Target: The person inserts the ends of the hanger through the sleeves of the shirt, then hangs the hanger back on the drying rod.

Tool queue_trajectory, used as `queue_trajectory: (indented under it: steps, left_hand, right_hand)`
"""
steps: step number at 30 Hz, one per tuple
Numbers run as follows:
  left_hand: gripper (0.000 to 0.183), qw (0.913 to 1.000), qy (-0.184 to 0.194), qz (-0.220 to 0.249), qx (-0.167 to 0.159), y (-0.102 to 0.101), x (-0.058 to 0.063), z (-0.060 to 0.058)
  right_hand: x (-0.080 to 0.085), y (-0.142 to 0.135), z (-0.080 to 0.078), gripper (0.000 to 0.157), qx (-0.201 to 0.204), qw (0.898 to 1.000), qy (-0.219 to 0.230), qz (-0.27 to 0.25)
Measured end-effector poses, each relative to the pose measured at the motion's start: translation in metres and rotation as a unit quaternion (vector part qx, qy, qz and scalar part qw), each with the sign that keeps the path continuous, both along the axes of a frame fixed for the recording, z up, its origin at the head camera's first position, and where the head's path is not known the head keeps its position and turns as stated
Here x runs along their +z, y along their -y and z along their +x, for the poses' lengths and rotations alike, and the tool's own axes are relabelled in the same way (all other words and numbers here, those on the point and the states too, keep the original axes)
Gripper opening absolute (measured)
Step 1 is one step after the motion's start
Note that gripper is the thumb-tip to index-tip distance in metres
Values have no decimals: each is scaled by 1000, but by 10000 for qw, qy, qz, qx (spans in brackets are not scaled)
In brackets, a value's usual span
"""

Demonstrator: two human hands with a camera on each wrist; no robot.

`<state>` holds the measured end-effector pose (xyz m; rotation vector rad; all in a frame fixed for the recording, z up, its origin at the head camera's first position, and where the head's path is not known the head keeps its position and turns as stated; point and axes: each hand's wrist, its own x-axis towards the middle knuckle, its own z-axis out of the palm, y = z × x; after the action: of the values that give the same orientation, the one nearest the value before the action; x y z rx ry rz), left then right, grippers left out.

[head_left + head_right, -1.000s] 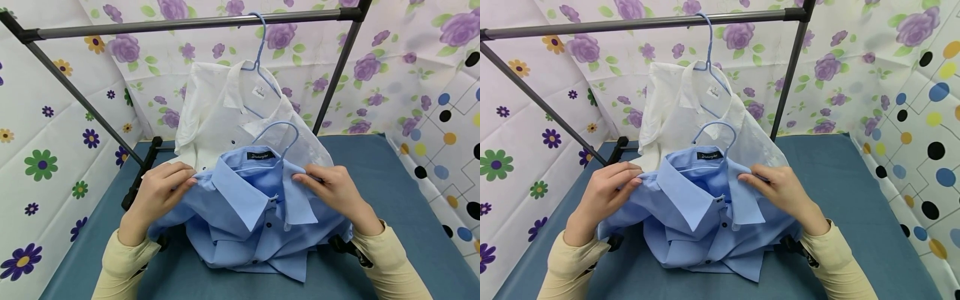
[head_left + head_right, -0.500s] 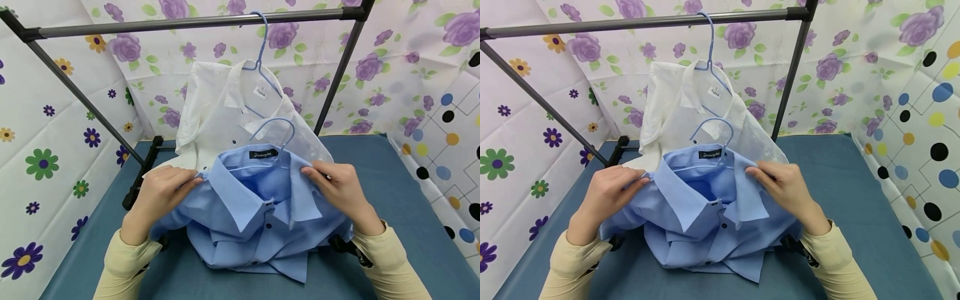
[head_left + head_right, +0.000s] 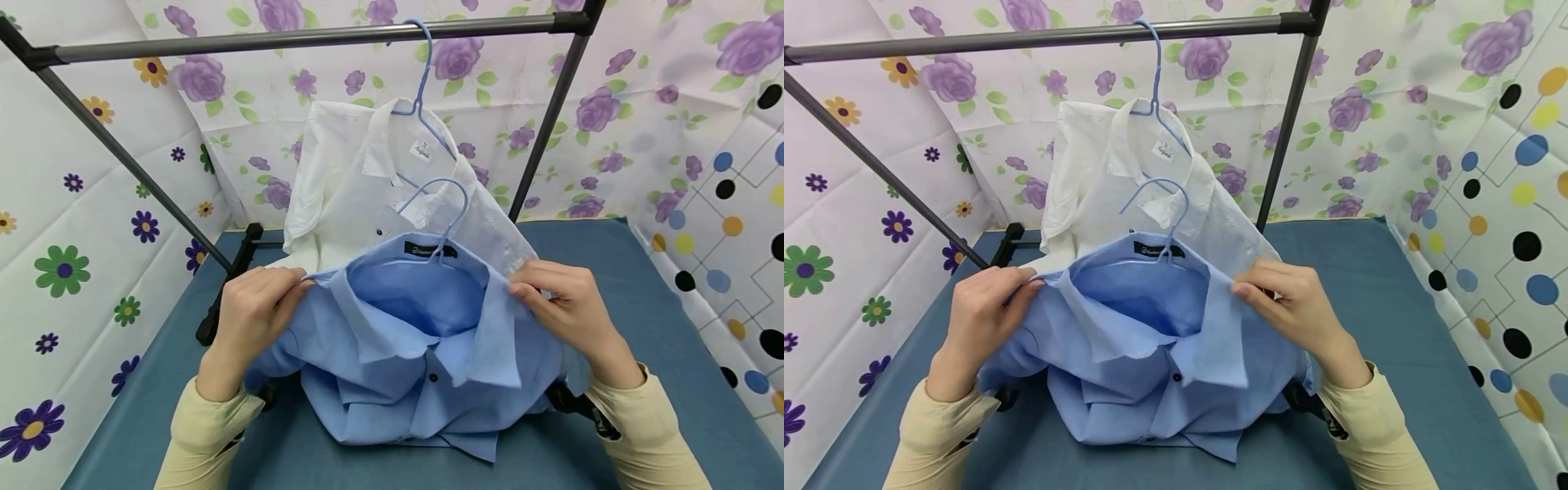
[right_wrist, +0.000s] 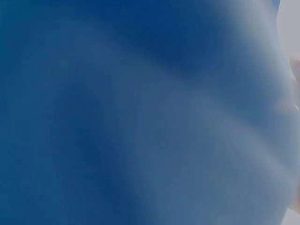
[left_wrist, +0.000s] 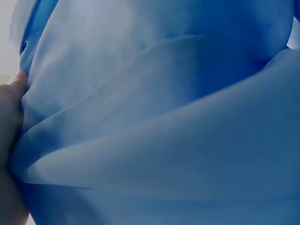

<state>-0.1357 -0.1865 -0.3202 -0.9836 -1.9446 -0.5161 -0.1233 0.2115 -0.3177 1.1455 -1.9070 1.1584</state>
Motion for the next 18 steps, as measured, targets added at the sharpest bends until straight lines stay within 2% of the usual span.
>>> queue_trajectory:
  steps: [3, 6, 8, 12, 15, 18]
  left_hand:
    - [27, 9997, -105, 199, -34, 1, 1, 0]
    - [29, 9992, -147, 359, -57, 2, 2, 0]
    - [30, 9988, -172, 462, -59, 3, 3, 0]
    - [32, 9978, -217, 620, -67, 3, 3, 0]
    - [32, 9974, -218, 684, -73, 3, 3, 0]
    - [32, 9972, -180, 717, -64, 4, 3, 0]
  right_hand:
    - [2, -2, 0, 21, -104, 9999, 34, 89]
    - [1, -8, -2, 15, -476, 9982, 155, 339]
    - [-1, -13, -4, 23, -664, 9945, 432, 687]
    - [-9, -22, -7, 49, -755, 9768, 1279, 1546]
    - [-16, -26, -8, 50, -714, 9632, 1690, 1964]
    - [-22, -29, -8, 43, -664, 9581, 1808, 2121]
